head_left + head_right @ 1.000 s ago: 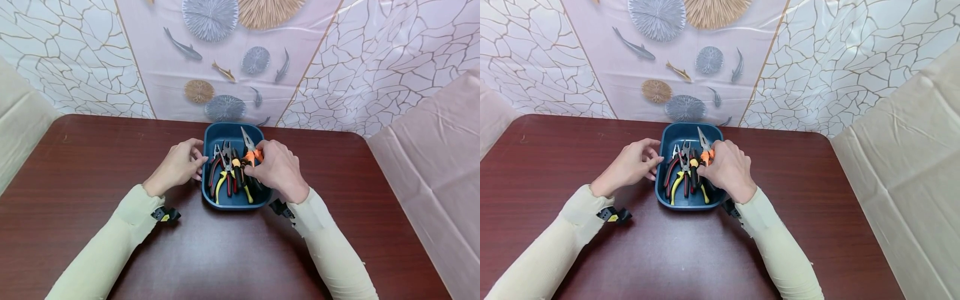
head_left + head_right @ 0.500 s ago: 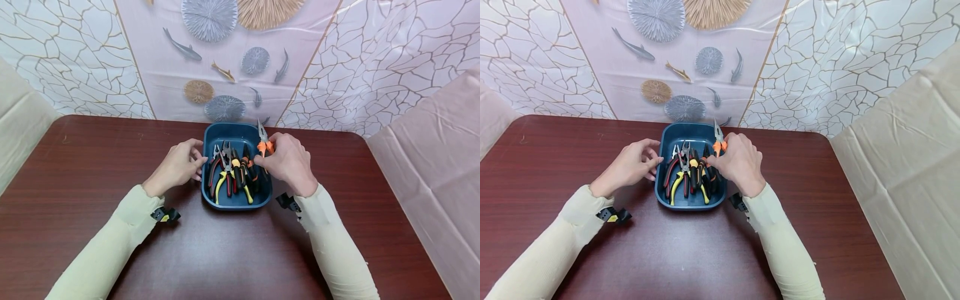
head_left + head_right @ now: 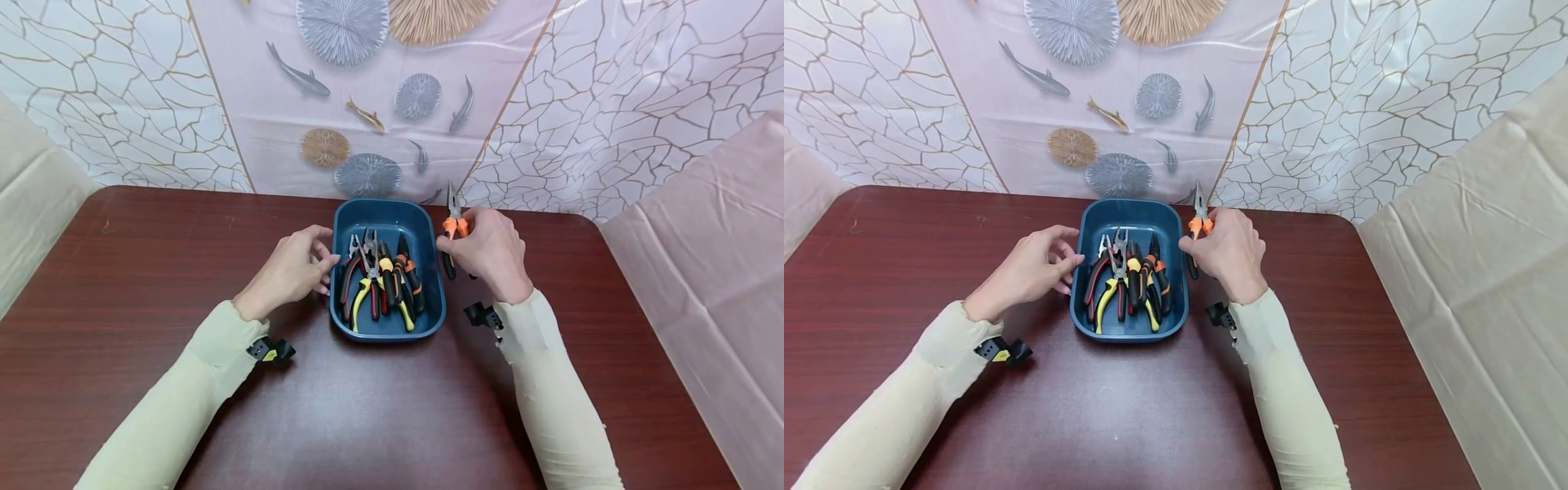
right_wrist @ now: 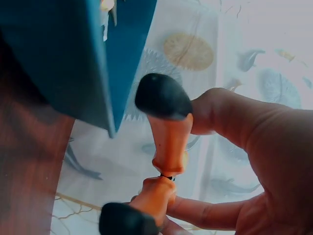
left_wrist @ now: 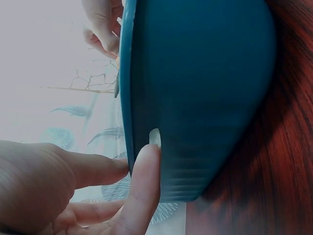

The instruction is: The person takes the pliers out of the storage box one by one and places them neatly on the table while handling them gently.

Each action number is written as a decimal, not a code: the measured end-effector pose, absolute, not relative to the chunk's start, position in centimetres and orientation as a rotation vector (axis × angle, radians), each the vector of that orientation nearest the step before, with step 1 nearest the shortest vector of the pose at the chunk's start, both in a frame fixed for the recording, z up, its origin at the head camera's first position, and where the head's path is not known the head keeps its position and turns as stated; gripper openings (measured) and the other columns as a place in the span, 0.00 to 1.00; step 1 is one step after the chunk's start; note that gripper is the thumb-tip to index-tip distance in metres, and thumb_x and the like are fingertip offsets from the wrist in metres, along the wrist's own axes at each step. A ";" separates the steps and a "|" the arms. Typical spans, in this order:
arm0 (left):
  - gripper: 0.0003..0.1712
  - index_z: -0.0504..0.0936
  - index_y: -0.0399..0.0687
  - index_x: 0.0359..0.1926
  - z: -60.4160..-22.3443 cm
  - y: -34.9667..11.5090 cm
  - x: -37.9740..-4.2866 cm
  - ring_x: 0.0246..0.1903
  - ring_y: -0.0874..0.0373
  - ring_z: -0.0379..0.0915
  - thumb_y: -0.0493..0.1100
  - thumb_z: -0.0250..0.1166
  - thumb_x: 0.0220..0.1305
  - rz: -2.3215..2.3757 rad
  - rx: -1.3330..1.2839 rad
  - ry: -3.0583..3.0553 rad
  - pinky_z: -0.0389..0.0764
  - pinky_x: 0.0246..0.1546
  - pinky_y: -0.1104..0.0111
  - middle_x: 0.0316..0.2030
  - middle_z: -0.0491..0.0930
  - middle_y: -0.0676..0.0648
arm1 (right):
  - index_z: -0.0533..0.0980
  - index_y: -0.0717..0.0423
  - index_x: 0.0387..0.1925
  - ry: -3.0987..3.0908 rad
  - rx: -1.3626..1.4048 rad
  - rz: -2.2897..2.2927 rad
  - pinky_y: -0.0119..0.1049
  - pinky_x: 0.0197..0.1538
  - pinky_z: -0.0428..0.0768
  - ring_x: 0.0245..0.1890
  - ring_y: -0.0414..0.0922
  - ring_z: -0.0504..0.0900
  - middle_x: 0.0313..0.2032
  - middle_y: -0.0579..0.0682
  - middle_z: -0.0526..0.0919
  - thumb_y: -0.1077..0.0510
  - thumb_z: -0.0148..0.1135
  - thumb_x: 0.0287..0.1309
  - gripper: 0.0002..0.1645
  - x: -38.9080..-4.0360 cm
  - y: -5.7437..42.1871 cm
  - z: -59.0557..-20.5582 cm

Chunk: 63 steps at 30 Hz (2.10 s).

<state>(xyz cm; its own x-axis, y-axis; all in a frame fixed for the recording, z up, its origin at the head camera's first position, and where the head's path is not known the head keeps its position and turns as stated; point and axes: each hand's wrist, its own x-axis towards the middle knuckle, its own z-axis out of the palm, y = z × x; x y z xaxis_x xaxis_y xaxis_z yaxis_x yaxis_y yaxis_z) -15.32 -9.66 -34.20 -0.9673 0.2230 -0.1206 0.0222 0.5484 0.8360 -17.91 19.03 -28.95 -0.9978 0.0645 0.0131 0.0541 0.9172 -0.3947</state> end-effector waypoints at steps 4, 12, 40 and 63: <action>0.30 0.64 0.35 0.72 -34.2 -9.7 -15.3 0.22 0.58 0.82 0.38 0.60 0.74 1.387 0.212 2.566 0.91 0.29 0.58 0.41 0.81 0.37 | 0.80 0.53 0.42 -3.039 -0.113 0.637 0.47 0.33 0.79 0.36 0.52 0.79 0.36 0.53 0.82 0.41 0.66 0.56 0.21 -18.4 19.4 -29.4; 0.30 0.64 0.34 0.72 -34.2 -9.7 -15.3 0.22 0.58 0.82 0.39 0.60 0.75 1.375 0.210 2.572 0.90 0.29 0.58 0.41 0.81 0.37 | 0.79 0.57 0.48 -3.039 -0.162 0.649 0.52 0.38 0.81 0.39 0.53 0.80 0.40 0.56 0.83 0.41 0.66 0.57 0.26 -19.4 20.1 -30.6; 0.31 0.64 0.36 0.73 -34.2 -9.6 -15.3 0.20 0.58 0.83 0.41 0.60 0.75 1.321 0.224 2.606 0.90 0.28 0.57 0.37 0.83 0.40 | 0.75 0.53 0.21 -3.146 -0.235 0.515 0.43 0.30 0.72 0.27 0.52 0.78 0.18 0.50 0.74 0.39 0.73 0.56 0.26 -22.8 22.2 -35.9; 0.31 0.64 0.34 0.72 -34.3 -9.6 -15.2 0.21 0.57 0.83 0.41 0.61 0.75 1.335 0.236 2.606 0.90 0.27 0.58 0.37 0.82 0.39 | 0.74 0.57 0.45 -3.225 -0.262 0.435 0.43 0.33 0.76 0.35 0.53 0.79 0.35 0.57 0.79 0.33 0.73 0.55 0.35 -22.4 22.0 -35.8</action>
